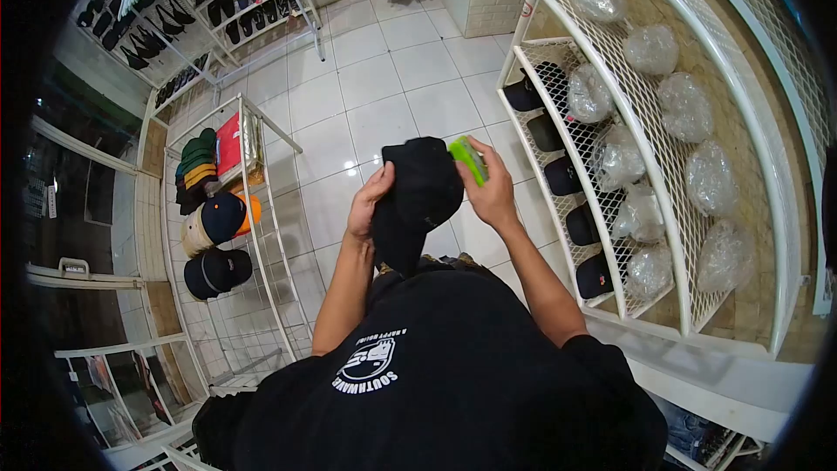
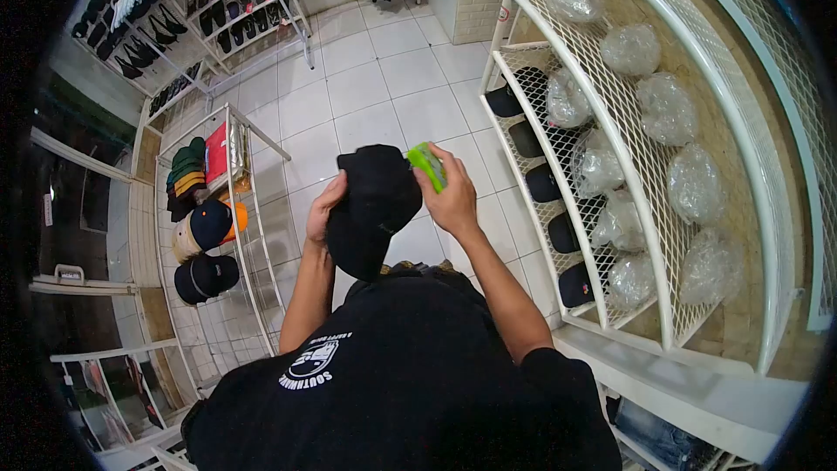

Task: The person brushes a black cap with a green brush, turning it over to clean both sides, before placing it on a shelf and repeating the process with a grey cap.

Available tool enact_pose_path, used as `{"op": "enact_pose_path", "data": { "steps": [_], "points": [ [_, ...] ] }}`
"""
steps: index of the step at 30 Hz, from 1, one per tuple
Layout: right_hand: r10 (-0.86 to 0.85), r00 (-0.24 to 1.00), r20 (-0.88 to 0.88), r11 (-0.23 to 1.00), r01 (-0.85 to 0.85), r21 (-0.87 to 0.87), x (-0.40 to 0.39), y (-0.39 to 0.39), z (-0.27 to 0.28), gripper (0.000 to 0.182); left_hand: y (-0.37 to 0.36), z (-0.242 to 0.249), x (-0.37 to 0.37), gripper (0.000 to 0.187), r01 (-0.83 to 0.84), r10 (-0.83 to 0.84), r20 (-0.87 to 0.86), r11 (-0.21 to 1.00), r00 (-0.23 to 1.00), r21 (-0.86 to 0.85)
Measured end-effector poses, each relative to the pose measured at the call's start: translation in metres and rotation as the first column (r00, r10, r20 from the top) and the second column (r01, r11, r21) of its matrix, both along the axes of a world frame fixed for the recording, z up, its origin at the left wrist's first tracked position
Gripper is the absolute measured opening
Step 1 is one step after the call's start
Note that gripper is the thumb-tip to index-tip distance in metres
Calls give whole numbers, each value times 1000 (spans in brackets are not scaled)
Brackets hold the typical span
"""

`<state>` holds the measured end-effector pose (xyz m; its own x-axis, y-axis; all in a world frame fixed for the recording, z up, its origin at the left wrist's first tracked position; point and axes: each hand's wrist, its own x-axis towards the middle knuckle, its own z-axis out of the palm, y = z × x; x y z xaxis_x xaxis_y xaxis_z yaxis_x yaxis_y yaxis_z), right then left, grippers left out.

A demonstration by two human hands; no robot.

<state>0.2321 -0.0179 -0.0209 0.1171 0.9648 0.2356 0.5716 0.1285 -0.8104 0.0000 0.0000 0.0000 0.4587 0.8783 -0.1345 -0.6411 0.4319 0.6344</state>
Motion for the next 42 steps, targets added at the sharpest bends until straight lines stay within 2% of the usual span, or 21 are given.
{"op": "enact_pose_path", "data": {
  "steps": [2,3,5,7,9,12,13,15,17,19,21,23,24,25,27,28,29,35,38,40,42],
  "points": [
    [16,886,-464,997,-48,-58,2,-3,3,51,2,19,-1,48,-73,67,182,997,981,23],
    [17,897,-442,994,-65,-93,3,-17,7,51,-6,14,2,48,-91,92,204,996,975,-13],
    [87,468,-880,968,-250,-37,-9,-23,9,48,3,13,-3,43,-253,243,97,961,965,111],
    [-118,236,-965,848,-481,-221,-12,-28,3,47,8,6,1,42,-278,265,125,955,956,100],
    [-266,6,-964,736,-644,-208,-16,-28,-1,43,8,1,5,45,-301,287,123,946,950,116],
    [-146,-130,-981,770,-637,-30,0,-17,-15,42,6,13,8,49,-300,297,45,943,954,147],
    [-148,-128,-981,770,-637,-34,3,-15,-13,42,4,15,9,50,-303,318,-36,928,947,218],
    [-145,211,-967,898,-383,-218,9,-14,-5,42,12,12,-16,51,-122,322,-428,894,844,431],
    [-119,248,-962,898,-387,-211,25,-15,-2,43,17,13,-41,50,119,77,-531,938,844,325],
    [5,525,-851,915,-346,-207,31,-16,7,45,15,20,-38,50,159,15,-517,943,856,291],
    [48,558,-828,910,-366,-194,28,-16,13,47,5,26,-20,51,59,160,-574,937,803,344],
    [58,682,-730,950,-262,-169,22,-14,15,48,-3,24,-11,52,53,156,-562,940,813,338],
    [87,825,-559,974,-189,-127,19,-11,11,50,-6,26,-4,53,61,142,-528,935,837,350],
    [87,826,-557,974,-188,-127,16,-12,9,50,-9,28,3,55,70,126,-494,930,860,360],
    [-46,968,-248,986,84,146,-3,-16,7,51,-13,27,13,53,54,120,-472,939,873,339],
    [34,928,-371,959,74,273,-18,-20,20,52,-15,23,17,51,39,121,-450,943,885,330],
    [70,973,-221,950,3,313,-22,-27,37,53,-16,19,20,48,26,120,-428,947,896,321],
    [45,992,-121,983,-22,183,-5,-4,30,60,-22,10,24,39,115,40,-451,943,892,312],
    [308,938,158,863,-345,368,-15,-22,57,58,-19,-1,21,36,138,61,-486,922,872,362],
    [227,971,73,919,-238,314,-9,-9,47,59,-26,7,20,35,173,30,-486,914,873,367],
    [128,990,-60,963,-110,248,-1,7,45,60,-28,24,21,34,231,-95,-499,948,862,218]
  ]
}}
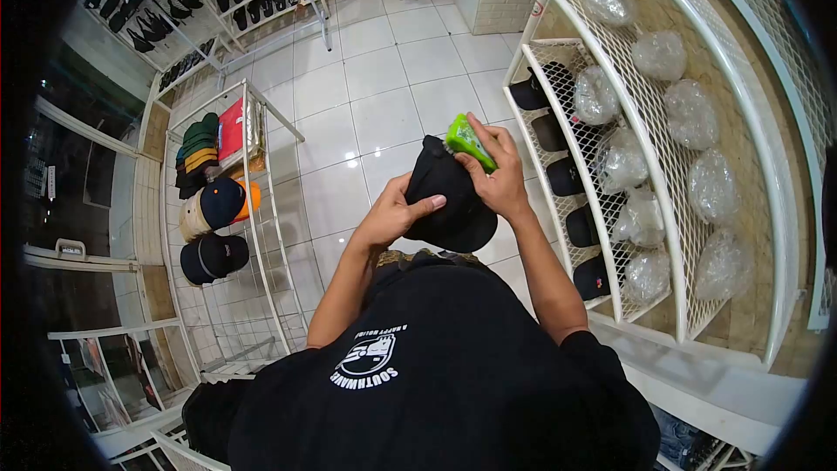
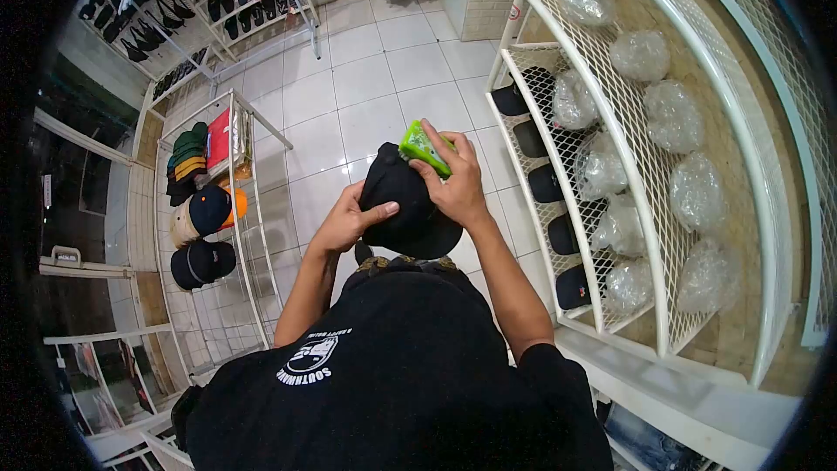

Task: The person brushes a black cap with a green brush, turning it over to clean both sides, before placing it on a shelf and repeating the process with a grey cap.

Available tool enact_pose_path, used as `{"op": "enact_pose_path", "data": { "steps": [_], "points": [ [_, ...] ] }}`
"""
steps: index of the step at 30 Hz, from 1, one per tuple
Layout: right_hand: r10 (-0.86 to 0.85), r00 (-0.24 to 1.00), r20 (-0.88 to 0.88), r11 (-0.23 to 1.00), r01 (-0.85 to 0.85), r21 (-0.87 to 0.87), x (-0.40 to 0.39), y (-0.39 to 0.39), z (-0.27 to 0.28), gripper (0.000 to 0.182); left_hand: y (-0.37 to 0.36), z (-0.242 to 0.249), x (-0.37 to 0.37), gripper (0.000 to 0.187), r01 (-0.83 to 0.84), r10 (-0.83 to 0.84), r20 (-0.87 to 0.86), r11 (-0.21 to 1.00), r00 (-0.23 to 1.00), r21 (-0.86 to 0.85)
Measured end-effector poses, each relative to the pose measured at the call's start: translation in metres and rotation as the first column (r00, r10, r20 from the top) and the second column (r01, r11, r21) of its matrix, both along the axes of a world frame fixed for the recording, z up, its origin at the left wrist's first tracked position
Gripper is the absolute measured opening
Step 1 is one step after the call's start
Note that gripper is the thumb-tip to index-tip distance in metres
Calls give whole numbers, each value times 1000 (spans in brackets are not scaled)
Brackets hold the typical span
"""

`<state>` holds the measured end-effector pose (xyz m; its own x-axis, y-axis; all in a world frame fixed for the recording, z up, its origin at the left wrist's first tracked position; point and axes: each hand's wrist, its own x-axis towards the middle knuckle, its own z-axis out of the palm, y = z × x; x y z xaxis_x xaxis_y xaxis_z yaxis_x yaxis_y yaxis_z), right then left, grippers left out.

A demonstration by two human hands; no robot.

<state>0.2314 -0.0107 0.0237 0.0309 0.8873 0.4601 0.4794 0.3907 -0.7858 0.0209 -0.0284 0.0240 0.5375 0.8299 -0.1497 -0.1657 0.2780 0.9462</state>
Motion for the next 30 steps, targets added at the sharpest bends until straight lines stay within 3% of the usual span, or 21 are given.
{"op": "enact_pose_path", "data": {
  "steps": [1,3,4,5,7,8,9,11,12,13,16,18,20,22,25,27,28,30],
  "points": [
    [1,1000,1,1000,-1,7,-1,-3,3,60,1,0,1,34,-1,1,1,1000,1000,7],
    [196,956,217,946,-243,214,-6,-18,16,60,0,-7,2,32,-77,76,10,996,997,50],
    [248,924,291,928,-313,205,-12,-24,23,60,5,-16,-2,35,-6,22,-88,986,996,169],
    [246,926,286,930,-309,200,-12,-21,18,60,3,-20,-4,35,-2,17,-92,987,996,163],
    [77,987,142,992,-91,90,-4,-1,3,60,3,-12,-2,37,-25,28,-49,997,998,69],
    [71,992,104,997,-71,1,0,3,-2,60,0,-5,-1,37,-34,35,-16,998,999,47],
    [69,992,103,998,-70,5,-1,0,3,60,1,-7,-1,37,-33,34,-17,998,999,51],
    [236,968,90,971,-239,24,-7,-13,17,59,3,-15,-4,39,-41,44,-79,999,996,33],
    [232,956,179,960,-254,116,-13,-16,19,57,3,-11,-4,37,-3,8,-78,998,997,65],
    [231,957,178,961,-253,112,-12,-11,14,57,3,-9,-5,37,-1,6,-79,998,997,61],
    [80,991,105,992,-69,-108,0,8,3,57,0,-9,-6,37,39,-39,-44,999,998,-7],
    [137,988,72,989,-132,-70,0,1,17,56,0,-10,-4,39,-12,16,-44,996,999,93],
    [208,978,36,977,-205,-58,-3,-5,19,55,4,-11,-10,41,34,-32,-47,999,998,29],
    [165,980,113,984,-155,-93,0,3,10,54,3,-13,-12,43,90,-91,-49,996,995,-26],
    [90,975,202,991,-67,-118,5,15,6,53,2,-17,-11,43,86,-85,-22,995,996,52],
    [148,987,-66,989,-149,-11,-2,8,10,53,-1,-18,-7,44,15,-16,9,998,1000,58],
    [205,979,-13,978,-205,-40,-10,0,18,52,2,-20,-11,47,97,-97,17,995,995,19],
    [170,985,34,980,-166,-109,-4,9,0,53,-1,-15,-15,48,109,-109,-12,994,994,24]
  ]
}}
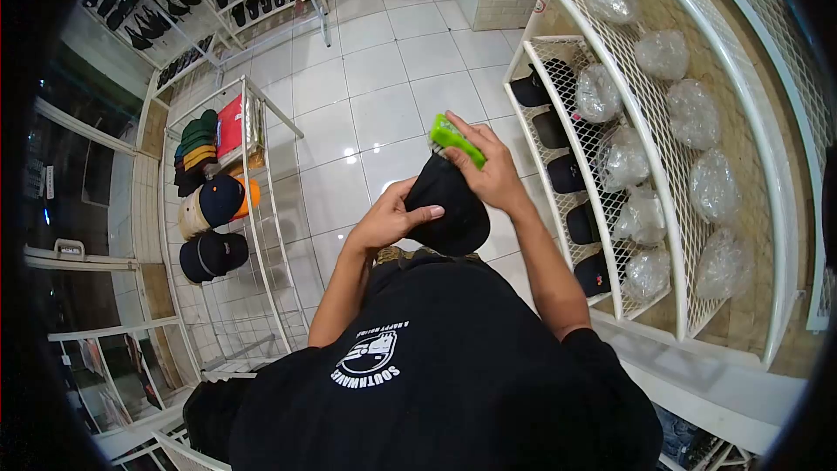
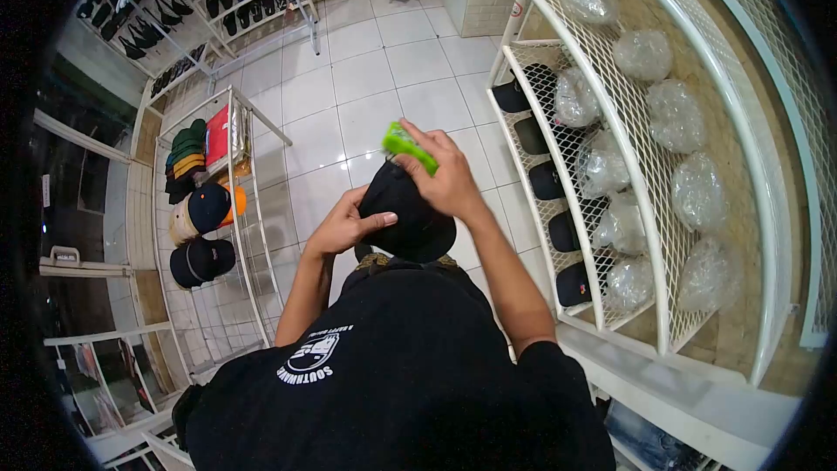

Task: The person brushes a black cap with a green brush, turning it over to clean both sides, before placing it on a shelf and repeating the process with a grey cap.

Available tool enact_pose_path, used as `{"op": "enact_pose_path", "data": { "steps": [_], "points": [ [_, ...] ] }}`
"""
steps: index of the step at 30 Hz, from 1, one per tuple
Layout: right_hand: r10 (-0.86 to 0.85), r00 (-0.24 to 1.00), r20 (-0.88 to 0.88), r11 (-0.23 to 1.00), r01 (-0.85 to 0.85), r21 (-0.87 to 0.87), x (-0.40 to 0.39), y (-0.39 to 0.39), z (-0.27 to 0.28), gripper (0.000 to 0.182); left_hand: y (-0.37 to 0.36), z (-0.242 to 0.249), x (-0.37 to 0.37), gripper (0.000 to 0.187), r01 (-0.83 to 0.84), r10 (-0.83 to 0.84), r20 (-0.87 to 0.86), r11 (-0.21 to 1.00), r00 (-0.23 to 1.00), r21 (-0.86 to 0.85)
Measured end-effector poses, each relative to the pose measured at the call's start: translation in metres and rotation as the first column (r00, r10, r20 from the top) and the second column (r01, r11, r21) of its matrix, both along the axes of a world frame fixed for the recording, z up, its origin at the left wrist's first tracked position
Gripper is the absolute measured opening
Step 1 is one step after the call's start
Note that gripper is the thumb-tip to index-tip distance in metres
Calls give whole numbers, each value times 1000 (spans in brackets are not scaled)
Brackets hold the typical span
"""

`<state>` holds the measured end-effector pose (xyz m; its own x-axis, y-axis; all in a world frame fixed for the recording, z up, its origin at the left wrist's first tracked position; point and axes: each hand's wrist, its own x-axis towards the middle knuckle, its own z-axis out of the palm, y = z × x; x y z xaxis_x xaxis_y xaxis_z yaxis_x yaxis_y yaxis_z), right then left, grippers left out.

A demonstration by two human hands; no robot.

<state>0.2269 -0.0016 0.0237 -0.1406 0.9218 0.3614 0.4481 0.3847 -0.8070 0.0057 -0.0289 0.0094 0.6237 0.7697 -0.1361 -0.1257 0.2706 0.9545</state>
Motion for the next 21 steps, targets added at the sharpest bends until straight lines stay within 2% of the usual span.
{"op": "enact_pose_path", "data": {
  "steps": [1,2,3,5,6,9,10,13,14,15,17,18,19,21],
  "points": [
    [-36,997,64,998,39,-48,6,7,-10,53,1,4,-1,49,14,-14,-25,1000,1000,19],
    [-74,974,214,994,89,-58,18,10,-16,52,-1,5,-2,49,22,-21,-30,1000,999,22],
    [-80,974,213,994,93,-49,18,10,-11,52,-3,7,-1,49,-34,34,-8,999,999,23],
    [-90,988,-122,996,89,-11,17,1,8,51,0,6,4,48,-109,108,28,994,994,15],
    [-65,989,-136,995,74,69,7,-7,24,51,1,5,6,48,-90,90,37,996,995,5],
    [-27,998,-52,998,30,60,-5,-8,7,51,-1,5,1,49,-58,58,26,998,998,3],
    [-25,999,25,999,26,-23,4,-1,-1,51,-1,5,0,50,-56,56,25,998,998,11],
    [-111,992,-59,992,107,-66,19,5,5,52,0,12,3,50,-83,82,43,997,996,6],
    [-96,984,-153,995,96,-8,18,1,9,53,-2,12,4,49,-127,128,59,992,990,-19],
    [-88,985,-151,996,87,-18,7,-6,10,53,-3,9,5,49,-136,138,59,990,989,-29],
    [-41,992,-118,995,51,82,-10,-13,10,53,5,7,5,53,-27,28,21,997,999,-67],
    [-35,989,-144,999,30,-40,-3,-6,-5,53,6,8,4,56,-35,36,8,994,999,-102],
    [-40,989,-144,999,35,-37,8,-2,-20,53,3,9,4,56,-30,31,8,995,999,-99],
    [-110,993,-49,993,107,-43,28,5,-29,53,-2,10,4,60,-146,148,46,988,988,-45]
  ]
}}
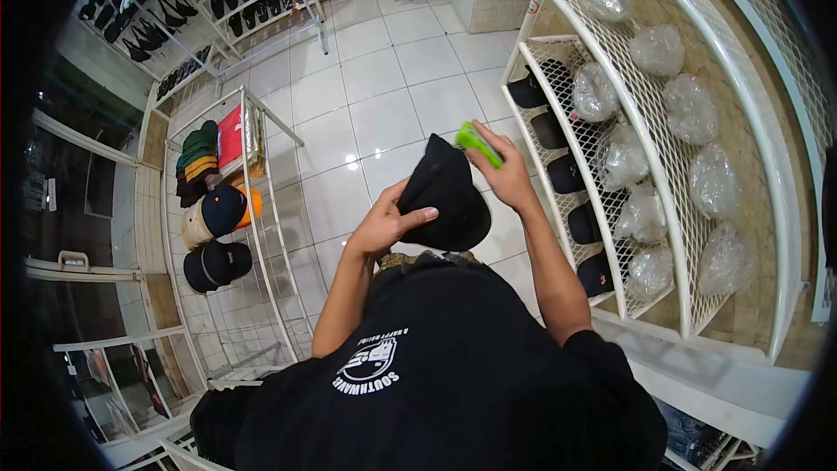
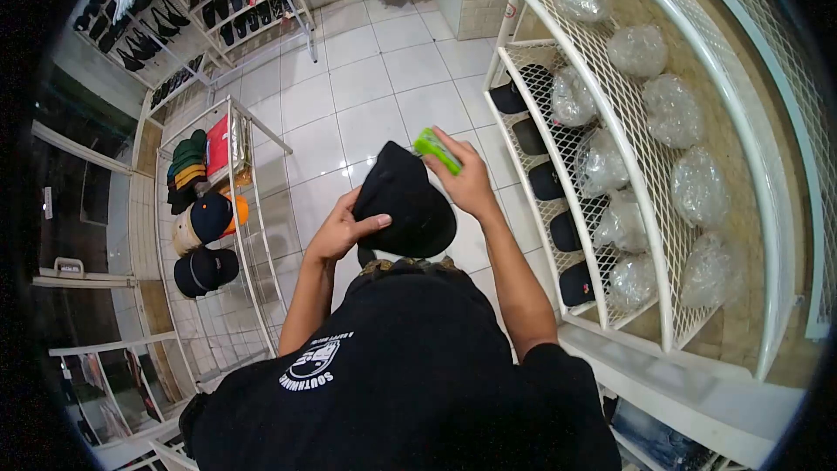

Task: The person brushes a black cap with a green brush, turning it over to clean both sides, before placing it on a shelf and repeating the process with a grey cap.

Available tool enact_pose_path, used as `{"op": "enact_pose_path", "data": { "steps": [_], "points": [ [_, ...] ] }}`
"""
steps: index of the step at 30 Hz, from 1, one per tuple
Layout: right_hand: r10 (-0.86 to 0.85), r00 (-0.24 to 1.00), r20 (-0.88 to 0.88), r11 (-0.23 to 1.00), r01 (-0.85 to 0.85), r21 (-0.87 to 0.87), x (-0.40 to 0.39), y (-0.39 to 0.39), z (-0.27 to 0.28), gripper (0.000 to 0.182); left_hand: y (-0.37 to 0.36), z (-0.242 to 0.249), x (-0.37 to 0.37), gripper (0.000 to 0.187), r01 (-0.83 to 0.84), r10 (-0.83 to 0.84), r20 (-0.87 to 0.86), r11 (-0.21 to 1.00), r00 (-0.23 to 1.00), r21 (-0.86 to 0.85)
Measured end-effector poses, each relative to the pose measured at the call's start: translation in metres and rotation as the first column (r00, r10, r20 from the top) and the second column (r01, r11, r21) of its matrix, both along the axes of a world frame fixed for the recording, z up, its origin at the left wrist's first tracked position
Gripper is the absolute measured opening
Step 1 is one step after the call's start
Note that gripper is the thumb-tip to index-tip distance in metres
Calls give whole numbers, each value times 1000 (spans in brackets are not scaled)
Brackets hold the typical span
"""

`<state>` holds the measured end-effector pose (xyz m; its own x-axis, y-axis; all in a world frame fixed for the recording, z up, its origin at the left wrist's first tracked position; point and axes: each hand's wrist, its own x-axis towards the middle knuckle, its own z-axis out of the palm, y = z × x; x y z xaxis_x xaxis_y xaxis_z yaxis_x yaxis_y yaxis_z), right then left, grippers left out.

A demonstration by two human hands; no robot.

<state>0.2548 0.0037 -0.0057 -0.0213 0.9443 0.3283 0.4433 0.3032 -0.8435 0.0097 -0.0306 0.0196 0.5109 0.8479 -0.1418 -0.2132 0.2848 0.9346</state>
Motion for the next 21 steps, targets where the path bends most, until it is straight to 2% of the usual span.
{"op": "enact_pose_path", "data": {
  "steps": [2,4,5,7,8,10,11,12,13,14,15,16,18,20,21],
  "points": [
    [-3,884,-467,987,-73,-146,9,-6,4,49,4,-6,-6,66,-73,73,2,997,997,37],
    [-14,801,-598,939,-195,-283,16,-15,2,49,4,-5,-8,55,-116,112,57,990,992,76],
    [-12,799,-601,939,-197,-281,16,-16,-2,49,4,-6,-10,55,-117,113,54,990,992,78],
    [-80,683,-726,909,-250,-335,16,-17,-8,49,7,-8,-10,53,-43,45,-13,987,999,156],
    [-81,683,-726,909,-247,-334,20,-18,-9,49,8,-7,-10,53,-41,43,-12,987,999,157],
    [-22,825,-565,963,-133,-233,21,-23,7,50,10,0,-12,51,-58,59,2,982,998,180],
    [-8,843,-538,965,-134,-224,23,-24,9,50,11,2,-10,51,-58,59,1,982,998,178],
    [-9,842,-540,964,-136,-227,21,-24,8,50,12,4,-6,51,-92,98,-48,989,994,117],
    [3,911,-412,978,-88,-188,18,-24,7,51,11,4,-3,51,-127,132,-99,990,986,59],
    [6,962,-271,989,-46,-140,15,-24,7,52,10,4,0,51,-125,131,-98,990,987,58],
    [-237,939,250,968,207,141,6,-31,15,56,10,3,4,52,-94,101,-81,992,992,86],
    [-323,922,212,928,265,261,-6,-34,30,57,10,2,8,52,-63,70,-63,991,996,115],
    [-122,991,63,980,110,165,-20,-44,50,57,11,-5,12,50,-51,58,-39,987,998,151],
    [72,983,166,948,-119,296,-36,-44,60,59,9,-8,12,50,124,-95,-157,975,983,182],
    [1,974,227,932,-83,352,-37,-39,55,62,6,-12,14,47,121,-86,-167,970,982,213]
  ]
}}
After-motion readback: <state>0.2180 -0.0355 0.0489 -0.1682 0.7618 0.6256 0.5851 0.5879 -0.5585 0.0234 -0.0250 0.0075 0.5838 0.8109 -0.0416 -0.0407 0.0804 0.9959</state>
